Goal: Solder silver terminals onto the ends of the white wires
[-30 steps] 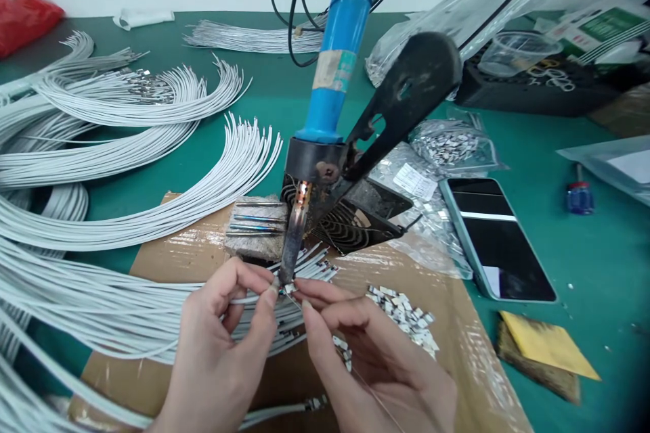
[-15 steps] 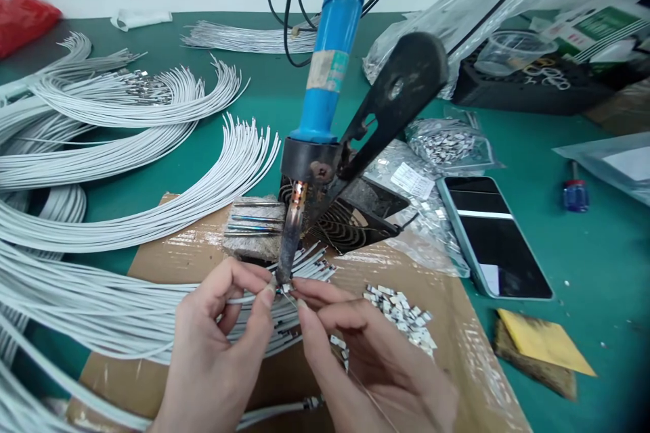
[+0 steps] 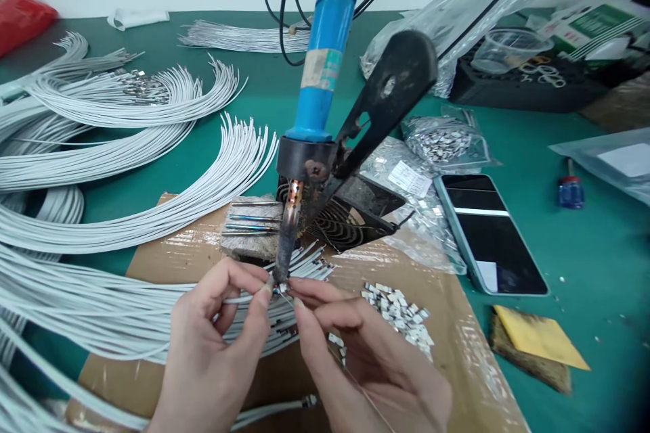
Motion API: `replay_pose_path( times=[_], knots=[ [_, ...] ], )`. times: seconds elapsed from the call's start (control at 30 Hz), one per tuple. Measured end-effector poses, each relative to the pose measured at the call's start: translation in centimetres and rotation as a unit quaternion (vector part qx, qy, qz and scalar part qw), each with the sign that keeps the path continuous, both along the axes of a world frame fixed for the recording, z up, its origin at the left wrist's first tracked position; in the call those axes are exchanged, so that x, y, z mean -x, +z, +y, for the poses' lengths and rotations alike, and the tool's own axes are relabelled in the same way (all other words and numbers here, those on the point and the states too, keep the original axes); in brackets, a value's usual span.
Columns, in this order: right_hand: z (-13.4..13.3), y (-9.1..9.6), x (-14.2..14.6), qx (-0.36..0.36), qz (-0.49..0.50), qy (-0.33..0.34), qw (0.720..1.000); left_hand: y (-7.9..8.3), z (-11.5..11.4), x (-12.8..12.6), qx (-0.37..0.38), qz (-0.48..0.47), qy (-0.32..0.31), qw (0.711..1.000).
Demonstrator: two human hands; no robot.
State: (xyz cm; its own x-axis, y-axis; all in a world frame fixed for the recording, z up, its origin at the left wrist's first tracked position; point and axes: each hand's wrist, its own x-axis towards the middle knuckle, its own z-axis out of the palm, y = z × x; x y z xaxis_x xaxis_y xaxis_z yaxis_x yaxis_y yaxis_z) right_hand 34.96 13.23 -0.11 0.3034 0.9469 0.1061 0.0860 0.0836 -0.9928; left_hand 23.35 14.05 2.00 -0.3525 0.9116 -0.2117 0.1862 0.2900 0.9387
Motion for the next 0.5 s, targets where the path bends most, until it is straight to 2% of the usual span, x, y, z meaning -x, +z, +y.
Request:
replay_pose_path(
  times=[0.5],
  knots=[
    [-0.04,-0.05,-0.01,-0.002,-0.006,0.012,1.000,-0.06,-0.08,-0.04,-0.006,-0.008,0.006,1.000]
  ],
)
